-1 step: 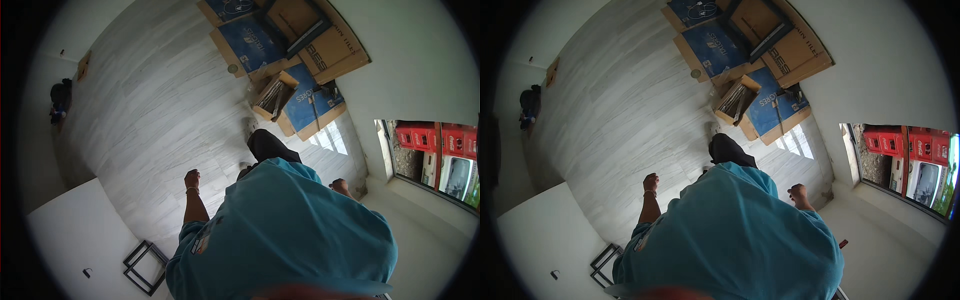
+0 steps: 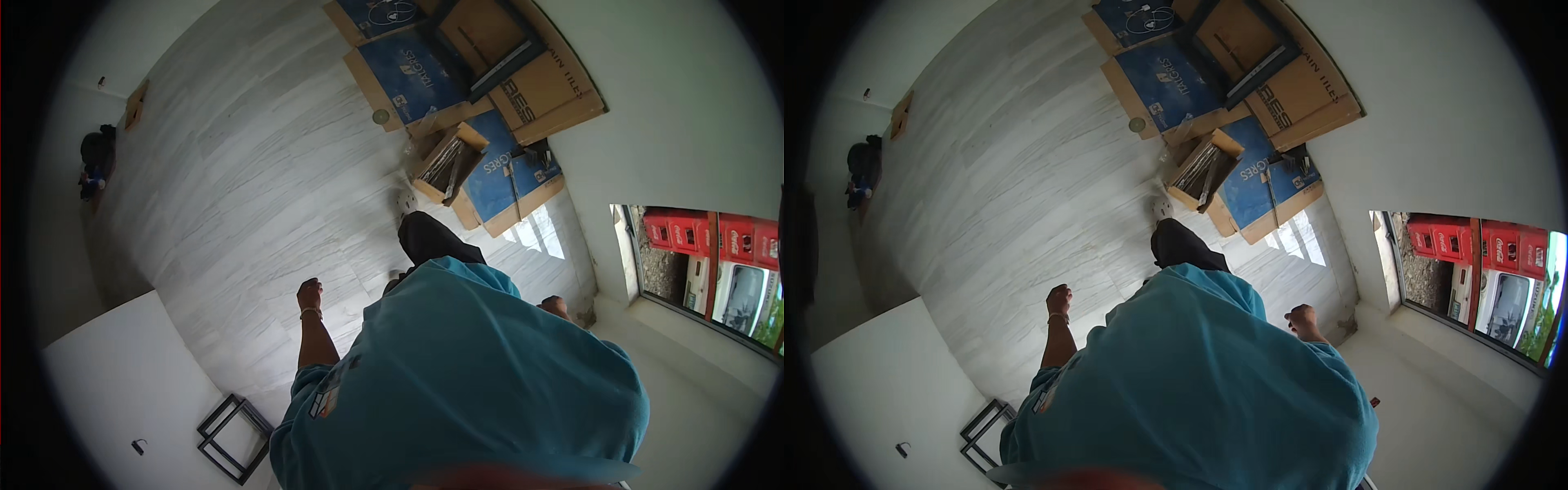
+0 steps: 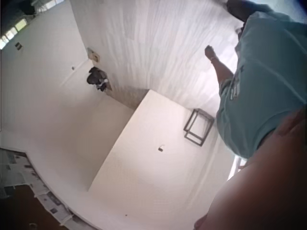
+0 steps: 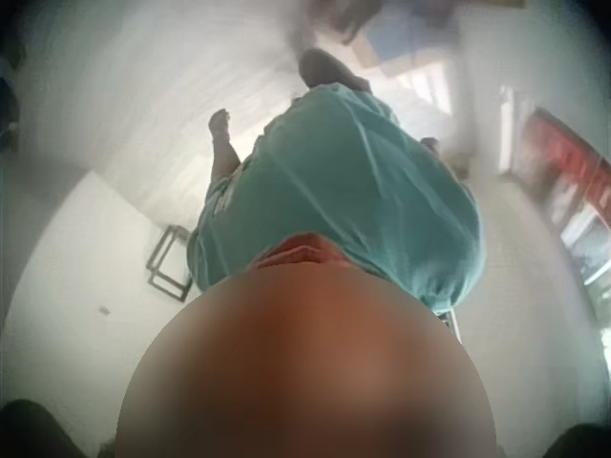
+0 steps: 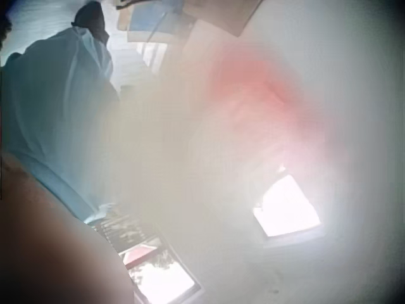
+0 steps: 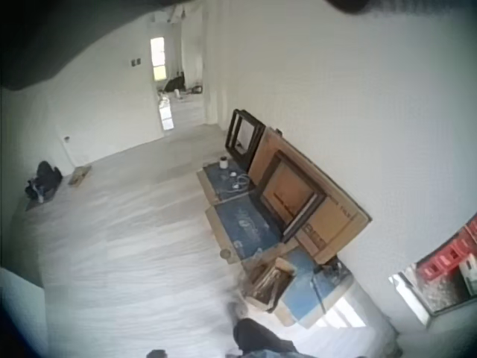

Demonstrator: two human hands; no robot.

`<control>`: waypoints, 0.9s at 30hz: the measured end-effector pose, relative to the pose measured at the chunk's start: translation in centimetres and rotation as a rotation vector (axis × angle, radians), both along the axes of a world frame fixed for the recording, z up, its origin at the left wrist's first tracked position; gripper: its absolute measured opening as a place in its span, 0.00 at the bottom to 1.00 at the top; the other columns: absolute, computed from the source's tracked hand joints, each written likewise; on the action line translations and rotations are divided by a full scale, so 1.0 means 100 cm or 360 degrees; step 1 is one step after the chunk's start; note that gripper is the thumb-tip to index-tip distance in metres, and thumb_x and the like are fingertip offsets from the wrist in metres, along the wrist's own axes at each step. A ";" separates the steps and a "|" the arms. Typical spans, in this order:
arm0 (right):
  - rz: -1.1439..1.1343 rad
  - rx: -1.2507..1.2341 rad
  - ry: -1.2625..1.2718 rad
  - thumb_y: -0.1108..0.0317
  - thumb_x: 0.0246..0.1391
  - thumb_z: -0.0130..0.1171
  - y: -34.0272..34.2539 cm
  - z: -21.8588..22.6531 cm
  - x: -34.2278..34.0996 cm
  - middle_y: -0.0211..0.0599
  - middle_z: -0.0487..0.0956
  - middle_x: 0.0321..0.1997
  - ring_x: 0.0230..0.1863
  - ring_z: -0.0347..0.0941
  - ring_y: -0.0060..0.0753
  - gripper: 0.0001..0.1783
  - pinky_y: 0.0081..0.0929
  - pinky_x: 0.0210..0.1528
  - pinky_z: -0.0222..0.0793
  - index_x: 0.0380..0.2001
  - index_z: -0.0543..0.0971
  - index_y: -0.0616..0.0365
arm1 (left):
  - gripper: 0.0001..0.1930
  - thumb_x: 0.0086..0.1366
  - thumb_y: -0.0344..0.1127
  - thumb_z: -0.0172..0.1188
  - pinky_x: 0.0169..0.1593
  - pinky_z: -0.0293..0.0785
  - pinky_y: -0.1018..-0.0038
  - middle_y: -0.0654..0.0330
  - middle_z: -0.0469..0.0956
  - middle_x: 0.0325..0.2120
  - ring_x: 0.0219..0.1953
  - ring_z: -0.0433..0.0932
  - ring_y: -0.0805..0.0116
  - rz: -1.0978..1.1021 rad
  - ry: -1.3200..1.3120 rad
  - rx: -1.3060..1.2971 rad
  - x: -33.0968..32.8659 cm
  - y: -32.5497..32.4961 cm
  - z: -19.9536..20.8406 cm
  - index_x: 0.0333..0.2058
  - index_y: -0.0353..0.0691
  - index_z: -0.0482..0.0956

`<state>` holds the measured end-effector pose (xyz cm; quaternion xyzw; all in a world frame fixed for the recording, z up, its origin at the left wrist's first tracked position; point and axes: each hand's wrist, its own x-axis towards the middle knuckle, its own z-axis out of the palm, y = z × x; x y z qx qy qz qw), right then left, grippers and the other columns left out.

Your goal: Installing a window frame and drilling into the wall for mounting.

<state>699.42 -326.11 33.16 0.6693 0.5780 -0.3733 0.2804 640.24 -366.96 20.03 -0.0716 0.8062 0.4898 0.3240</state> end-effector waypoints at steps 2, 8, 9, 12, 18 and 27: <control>0.0696 -0.0097 -0.0185 0.62 0.50 0.60 0.042 -0.042 0.003 0.38 0.83 0.32 0.35 0.80 0.40 0.09 0.39 0.38 0.76 0.28 0.83 0.55 | 0.13 0.56 0.31 0.59 0.41 0.78 0.70 0.54 0.83 0.36 0.36 0.82 0.63 -0.0170 0.0173 -0.0288 -0.022 0.017 0.002 0.41 0.37 0.82; -0.0577 0.0007 0.0689 0.74 0.56 0.51 0.278 -0.087 -0.367 0.39 0.77 0.23 0.16 0.73 0.30 0.07 0.30 0.13 0.62 0.36 0.78 0.61 | 0.16 0.48 0.38 0.62 0.46 0.77 0.69 0.53 0.83 0.35 0.39 0.82 0.62 -0.0287 0.0087 -0.0642 -0.050 0.082 0.029 0.37 0.43 0.85; -0.0668 -0.0043 0.1119 0.70 0.58 0.50 0.306 -0.059 -0.461 0.31 0.74 0.21 0.16 0.68 0.25 0.08 0.26 0.15 0.59 0.36 0.78 0.58 | 0.16 0.48 0.39 0.62 0.44 0.77 0.69 0.53 0.83 0.34 0.38 0.82 0.62 -0.0294 -0.0004 -0.0597 -0.048 0.082 0.017 0.37 0.44 0.85; 0.0560 0.0540 0.1313 0.64 0.50 0.63 0.362 0.035 -0.708 0.39 0.81 0.33 0.33 0.78 0.31 0.15 0.32 0.35 0.73 0.39 0.80 0.62 | 0.16 0.48 0.39 0.62 0.44 0.77 0.69 0.53 0.83 0.34 0.37 0.82 0.63 -0.0250 0.0051 -0.0529 -0.098 0.147 -0.023 0.37 0.44 0.85; 0.1011 0.0607 0.1386 0.62 0.44 0.67 0.394 0.075 -0.955 0.42 0.82 0.35 0.38 0.79 0.39 0.16 0.34 0.41 0.75 0.36 0.81 0.60 | 0.15 0.49 0.38 0.62 0.42 0.78 0.69 0.54 0.83 0.34 0.37 0.83 0.63 -0.0658 0.0231 -0.0622 -0.295 0.192 -0.053 0.37 0.45 0.85; 0.1399 -0.0034 0.0296 0.65 0.48 0.57 0.433 -0.078 -0.834 0.38 0.76 0.14 0.17 0.74 0.39 0.17 0.38 0.22 0.68 0.09 0.77 0.55 | 0.12 0.56 0.30 0.56 0.36 0.76 0.76 0.57 0.83 0.27 0.28 0.80 0.72 -0.0150 0.0300 -0.0218 -0.759 0.433 0.076 0.38 0.35 0.83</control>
